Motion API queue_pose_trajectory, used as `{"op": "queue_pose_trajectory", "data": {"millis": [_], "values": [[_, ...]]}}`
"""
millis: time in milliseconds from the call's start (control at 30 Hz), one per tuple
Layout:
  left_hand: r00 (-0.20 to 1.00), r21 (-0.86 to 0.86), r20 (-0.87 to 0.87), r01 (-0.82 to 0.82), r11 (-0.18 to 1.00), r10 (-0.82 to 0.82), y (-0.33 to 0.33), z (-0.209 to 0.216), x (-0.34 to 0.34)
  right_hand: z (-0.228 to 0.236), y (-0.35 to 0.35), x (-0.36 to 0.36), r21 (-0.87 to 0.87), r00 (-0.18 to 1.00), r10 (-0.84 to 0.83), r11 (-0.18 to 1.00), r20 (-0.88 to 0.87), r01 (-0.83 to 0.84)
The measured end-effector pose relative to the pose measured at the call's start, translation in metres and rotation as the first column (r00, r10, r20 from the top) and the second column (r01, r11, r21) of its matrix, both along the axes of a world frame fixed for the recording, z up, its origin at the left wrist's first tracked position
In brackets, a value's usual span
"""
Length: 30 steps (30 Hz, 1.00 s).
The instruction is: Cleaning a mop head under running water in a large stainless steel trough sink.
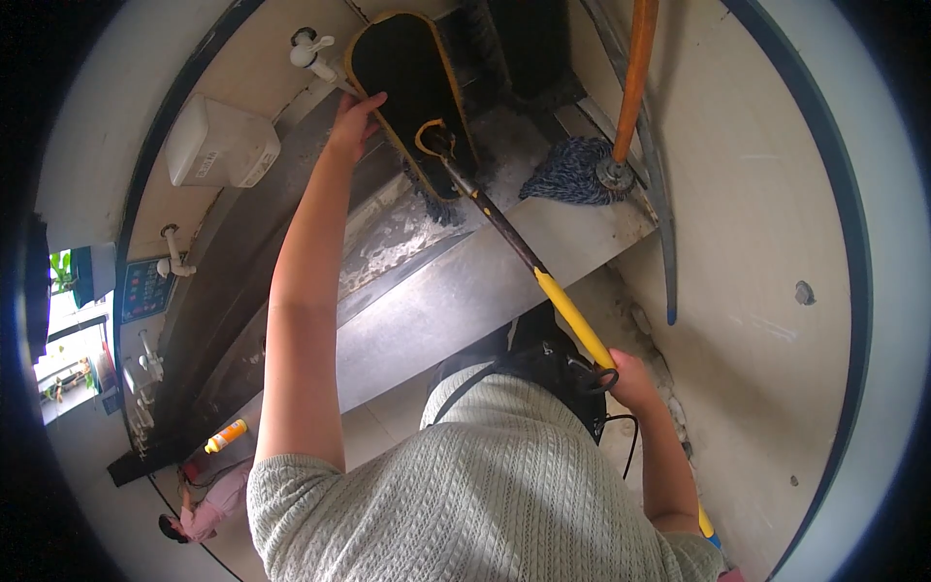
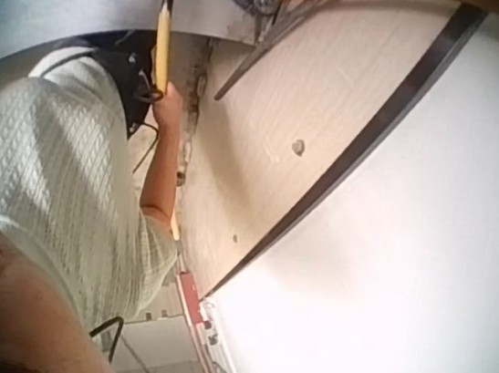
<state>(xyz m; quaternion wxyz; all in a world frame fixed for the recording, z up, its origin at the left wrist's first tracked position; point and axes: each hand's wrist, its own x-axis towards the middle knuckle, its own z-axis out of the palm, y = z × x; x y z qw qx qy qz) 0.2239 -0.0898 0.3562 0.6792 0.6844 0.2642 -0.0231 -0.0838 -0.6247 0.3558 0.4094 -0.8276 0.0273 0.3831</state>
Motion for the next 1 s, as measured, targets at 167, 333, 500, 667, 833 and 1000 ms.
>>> {"op": "queue_pose_trajectory", "data": {"millis": [167,333,500,667,833,1000], "values": [[0.997,0.013,0.028,-0.069,0.998,0.069,-0.003,-0.002,-0.002,-0.005,-0.005,-0.004,-0.003,0.998,0.034,0.999,0.044,-0.034],[0.999,0.025,0.015,-0.039,0.999,0.038,-0.002,-0.004,-0.004,-0.004,-0.007,-0.004,-0.041,0.997,0.068,0.997,0.041,-0.066],[1.000,0.014,0.004,-0.004,1.000,0.004,0.000,-0.002,-0.007,-0.006,-0.008,-0.005,-0.078,0.997,0.068,0.995,0.038,-0.065],[0.998,0.053,-0.006,-0.059,0.997,0.059,-0.004,0.001,-0.008,0.004,-0.004,-0.001,-0.076,0.997,0.066,0.995,0.048,-0.062],[0.998,0.111,-0.030,-0.047,0.993,0.050,-0.005,0.004,-0.007,0.001,-0.006,-0.001,-0.041,0.996,0.053,0.998,0.067,-0.050],[0.997,0.116,-0.048,-0.046,0.992,0.052,0.001,0.001,-0.005,-0.002,-0.007,0.002,-0.073,0.995,0.083,0.994,0.054,-0.079]]}}
